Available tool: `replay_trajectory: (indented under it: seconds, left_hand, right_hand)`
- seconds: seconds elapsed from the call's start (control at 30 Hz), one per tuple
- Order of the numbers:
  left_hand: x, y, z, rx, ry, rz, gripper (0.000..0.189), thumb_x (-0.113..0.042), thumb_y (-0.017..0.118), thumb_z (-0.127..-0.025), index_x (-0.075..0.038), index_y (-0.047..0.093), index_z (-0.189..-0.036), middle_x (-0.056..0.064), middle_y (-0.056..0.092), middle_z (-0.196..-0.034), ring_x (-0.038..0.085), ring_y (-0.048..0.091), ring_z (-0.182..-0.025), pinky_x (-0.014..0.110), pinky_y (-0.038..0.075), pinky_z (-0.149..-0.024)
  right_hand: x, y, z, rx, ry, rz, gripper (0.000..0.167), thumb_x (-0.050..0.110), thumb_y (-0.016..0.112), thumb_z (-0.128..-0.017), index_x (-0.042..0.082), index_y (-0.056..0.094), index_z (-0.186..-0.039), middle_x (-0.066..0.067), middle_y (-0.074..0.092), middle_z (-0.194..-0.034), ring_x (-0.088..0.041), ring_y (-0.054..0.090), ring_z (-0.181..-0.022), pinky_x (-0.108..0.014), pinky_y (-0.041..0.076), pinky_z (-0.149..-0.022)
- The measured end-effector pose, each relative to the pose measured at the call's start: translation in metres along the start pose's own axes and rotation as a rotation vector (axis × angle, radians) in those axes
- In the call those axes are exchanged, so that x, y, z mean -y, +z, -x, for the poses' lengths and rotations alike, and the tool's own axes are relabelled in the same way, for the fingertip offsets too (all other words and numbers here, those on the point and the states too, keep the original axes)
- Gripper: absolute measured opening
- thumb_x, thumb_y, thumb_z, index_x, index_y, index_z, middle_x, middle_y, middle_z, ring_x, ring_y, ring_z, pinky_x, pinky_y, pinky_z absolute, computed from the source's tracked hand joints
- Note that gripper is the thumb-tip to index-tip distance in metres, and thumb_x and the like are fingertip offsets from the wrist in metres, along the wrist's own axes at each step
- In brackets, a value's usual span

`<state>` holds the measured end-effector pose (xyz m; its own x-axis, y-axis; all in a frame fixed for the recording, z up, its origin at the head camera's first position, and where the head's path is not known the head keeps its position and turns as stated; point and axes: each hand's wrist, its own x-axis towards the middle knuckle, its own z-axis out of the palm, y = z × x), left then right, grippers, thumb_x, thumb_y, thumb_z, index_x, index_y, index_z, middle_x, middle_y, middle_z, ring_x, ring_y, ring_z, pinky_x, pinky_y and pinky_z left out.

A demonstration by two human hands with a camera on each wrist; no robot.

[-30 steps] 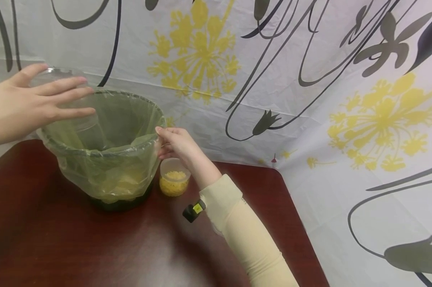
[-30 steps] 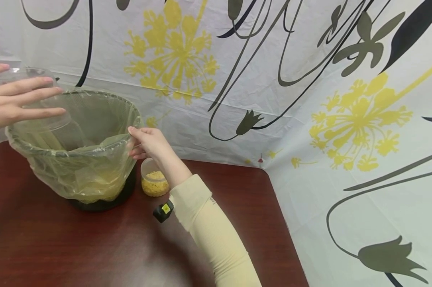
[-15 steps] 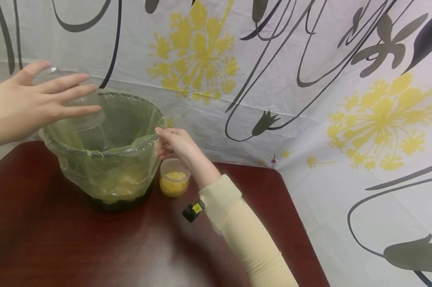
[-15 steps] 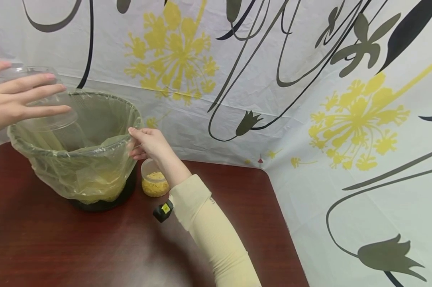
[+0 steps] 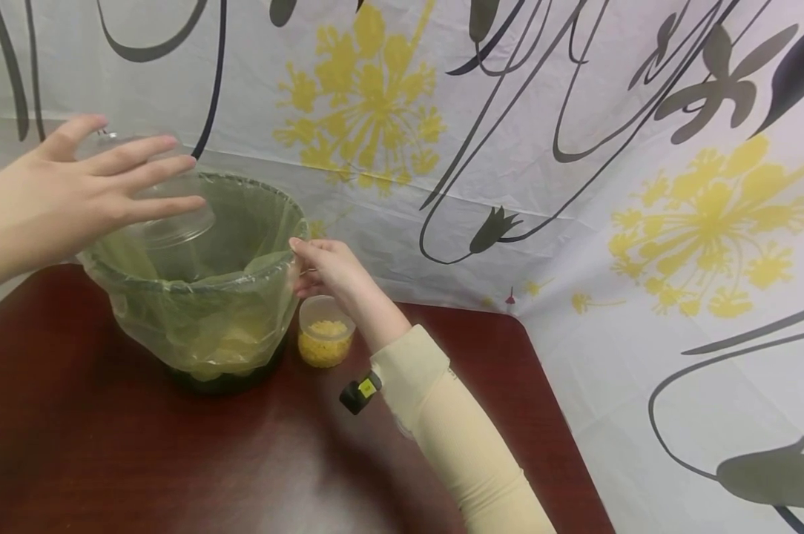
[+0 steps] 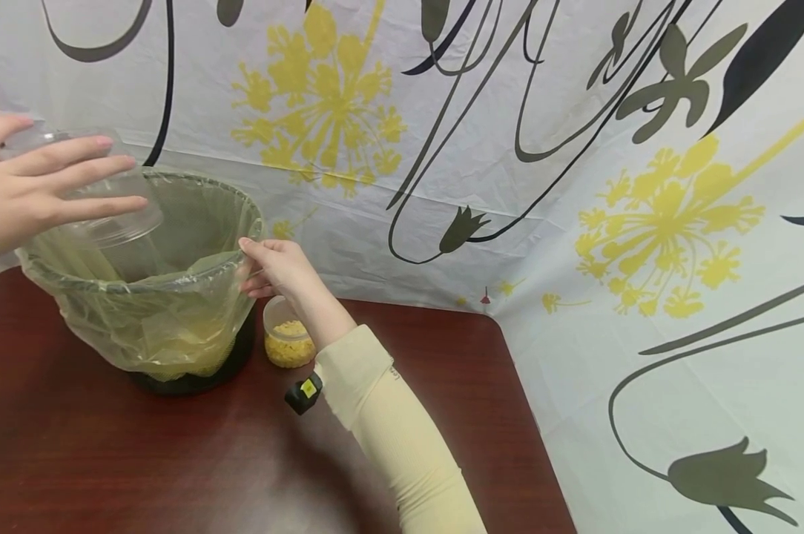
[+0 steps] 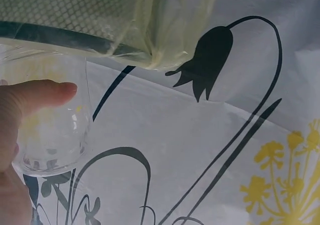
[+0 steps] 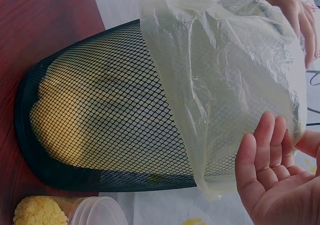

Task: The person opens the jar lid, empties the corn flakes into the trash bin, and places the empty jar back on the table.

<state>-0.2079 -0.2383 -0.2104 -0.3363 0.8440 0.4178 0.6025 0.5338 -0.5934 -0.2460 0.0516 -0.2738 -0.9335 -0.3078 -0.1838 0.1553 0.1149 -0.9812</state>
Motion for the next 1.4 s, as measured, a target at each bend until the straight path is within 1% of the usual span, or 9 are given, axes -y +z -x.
replay_trajectory:
  seconds: [0.13, 0.23, 0.4, 0.5, 0.63, 0.7, 0.83, 1.23, 1.4]
  left_hand:
    - [-0.002, 0.001, -0.001, -0.019, -0.025, 0.025, 0.106, 0.031, 0.052, -0.055, -0.023, 0.031, -0.144, 0.012, 0.022, -0.155, 0.031, 0.02, -0.141, 0.064, 0.019, -0.1]
    - [-0.004, 0.002, -0.002, -0.035, -0.057, 0.051, 0.099, 0.029, 0.051, -0.059, -0.022, 0.034, -0.143, 0.013, 0.026, -0.153, 0.032, 0.023, -0.139, 0.065, 0.019, -0.099]
    - [-0.005, 0.002, -0.002, -0.054, -0.122, 0.107, 0.102, 0.021, 0.058, -0.06, -0.026, 0.033, -0.147, 0.012, 0.031, -0.151, 0.034, 0.028, -0.135, 0.064, 0.02, -0.098]
    - [-0.005, 0.001, -0.004, -0.131, -0.123, 0.141, 0.079, 0.007, 0.053, -0.073, -0.025, 0.039, -0.144, 0.017, 0.04, -0.143, 0.038, 0.034, -0.128, 0.065, 0.022, -0.094]
    - [-0.005, 0.001, -0.008, -0.247, -0.092, 0.143, 0.051, -0.017, 0.031, -0.089, -0.017, 0.047, -0.139, 0.024, 0.047, -0.129, 0.045, 0.041, -0.114, 0.067, 0.025, -0.084]
    - [-0.005, 0.001, -0.009, -0.272, -0.095, 0.127, 0.051, -0.024, 0.025, -0.093, -0.017, 0.047, -0.139, 0.026, 0.049, -0.125, 0.046, 0.042, -0.109, 0.067, 0.026, -0.083]
    - [-0.006, 0.003, -0.007, -0.297, -0.13, 0.115, 0.054, -0.029, 0.024, -0.091, -0.015, 0.048, -0.137, 0.027, 0.05, -0.12, 0.048, 0.043, -0.104, 0.069, 0.026, -0.087]
    - [-0.005, 0.014, 0.007, -0.351, -0.367, 0.125, 0.067, -0.057, 0.033, -0.086, -0.015, 0.049, -0.136, 0.027, 0.05, -0.121, 0.051, 0.042, -0.104, 0.068, 0.022, -0.094]
    - [0.0, 0.019, 0.015, -0.401, -0.46, 0.148, 0.086, -0.076, 0.033, -0.083, -0.01, 0.051, -0.134, 0.031, 0.052, -0.12, 0.056, 0.043, -0.103, 0.062, 0.023, -0.1]
  right_hand:
    - [0.0, 0.0, 0.0, -0.003, 0.005, 0.001, 0.033, 0.028, 0.056, -0.098, 0.004, 0.058, -0.075, -0.007, 0.06, -0.065, -0.016, 0.056, -0.05, -0.028, 0.052, -0.053]
    - [-0.001, 0.0, 0.0, -0.002, 0.009, 0.005, 0.033, 0.028, 0.056, -0.098, 0.004, 0.058, -0.075, -0.007, 0.06, -0.065, -0.016, 0.056, -0.05, -0.029, 0.052, -0.054]
    - [-0.001, -0.001, -0.001, 0.0, 0.006, -0.002, 0.033, 0.028, 0.056, -0.097, 0.004, 0.058, -0.076, -0.008, 0.061, -0.065, -0.016, 0.056, -0.05, -0.03, 0.052, -0.055]
    - [-0.002, -0.001, -0.001, -0.005, 0.003, -0.011, 0.032, 0.028, 0.056, -0.097, 0.003, 0.058, -0.076, -0.008, 0.061, -0.065, -0.016, 0.056, -0.05, -0.03, 0.052, -0.055]
    - [-0.002, -0.001, -0.001, -0.009, 0.0, -0.009, 0.032, 0.028, 0.056, -0.097, 0.003, 0.058, -0.077, -0.008, 0.06, -0.066, -0.016, 0.056, -0.05, -0.03, 0.052, -0.055]
    - [-0.002, -0.001, -0.001, -0.013, -0.001, -0.01, 0.032, 0.028, 0.056, -0.097, 0.003, 0.058, -0.077, -0.008, 0.06, -0.066, -0.016, 0.056, -0.049, -0.03, 0.052, -0.054]
    - [-0.003, -0.001, -0.001, -0.014, 0.001, -0.008, 0.032, 0.027, 0.056, -0.097, 0.003, 0.057, -0.077, -0.008, 0.06, -0.066, -0.016, 0.055, -0.049, -0.029, 0.052, -0.054]
    - [-0.004, -0.001, -0.002, -0.007, -0.007, -0.012, 0.033, 0.029, 0.056, -0.097, 0.004, 0.058, -0.076, -0.008, 0.061, -0.066, -0.016, 0.056, -0.05, -0.03, 0.052, -0.055]
    - [-0.002, 0.0, -0.002, 0.005, -0.006, -0.006, 0.032, 0.03, 0.057, -0.097, 0.004, 0.058, -0.077, -0.008, 0.061, -0.065, -0.016, 0.057, -0.051, -0.03, 0.053, -0.056]
